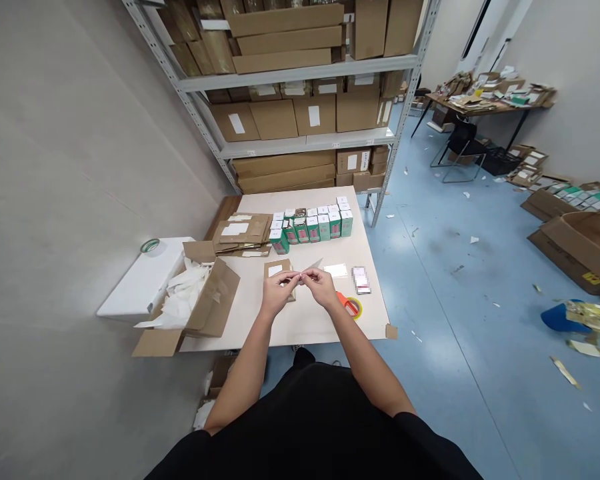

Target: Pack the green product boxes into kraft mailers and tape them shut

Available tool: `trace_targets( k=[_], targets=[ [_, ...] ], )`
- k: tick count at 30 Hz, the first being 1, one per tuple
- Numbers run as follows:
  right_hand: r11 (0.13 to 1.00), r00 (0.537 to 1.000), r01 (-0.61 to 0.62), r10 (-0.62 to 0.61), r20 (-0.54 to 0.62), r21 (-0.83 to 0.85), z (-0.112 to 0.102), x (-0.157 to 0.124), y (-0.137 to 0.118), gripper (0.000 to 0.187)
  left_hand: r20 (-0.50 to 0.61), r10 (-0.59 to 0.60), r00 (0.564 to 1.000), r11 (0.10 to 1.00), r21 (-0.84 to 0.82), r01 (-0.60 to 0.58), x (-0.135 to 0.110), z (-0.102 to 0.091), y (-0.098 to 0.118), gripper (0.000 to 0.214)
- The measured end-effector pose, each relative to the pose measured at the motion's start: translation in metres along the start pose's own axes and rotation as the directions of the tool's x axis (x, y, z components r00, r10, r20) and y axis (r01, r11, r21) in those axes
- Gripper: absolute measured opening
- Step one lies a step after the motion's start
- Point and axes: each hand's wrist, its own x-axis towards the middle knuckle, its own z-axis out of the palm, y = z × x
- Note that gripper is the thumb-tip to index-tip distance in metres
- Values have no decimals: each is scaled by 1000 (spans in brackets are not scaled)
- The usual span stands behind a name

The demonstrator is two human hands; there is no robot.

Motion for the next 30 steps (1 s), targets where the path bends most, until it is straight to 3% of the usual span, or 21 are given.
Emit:
trace_targets(
  k=[4, 8, 12, 17, 21, 25, 30],
  targets=[
    [1000, 1000, 16, -16, -3, -18, -1, -1, -3, 26, 14, 26, 1000, 1000, 7, -26, -1, 2, -1, 16],
    [985, 997, 79, -81, -5, -155, -1, -4, -7, 25, -6, 38, 999, 999, 12, -38, -3, 2, -3, 17],
    [958, 991, 122, -133, -26, -259, 0, -7, -9, 23, 8, -36, 999, 999, -33, 36, -3, 3, -7, 23],
    [991, 995, 89, -93, -28, -101, 2, -8, -6, 24, -67, -197, 978, 960, -218, 178, 0, 5, -19, 41],
    [999, 995, 53, -53, -83, -2, 2, -7, -3, 27, 35, -183, 982, 951, -248, 186, -3, 5, -25, 58],
    [994, 993, 75, -83, -90, -81, 2, -10, -3, 22, 104, -169, 980, 961, -204, 187, -8, 6, -24, 54],
    [983, 992, 128, -127, 17, -134, 1, -14, -4, 9, -31, -256, 966, 951, -185, 246, -13, -8, -26, 42]
  ],
)
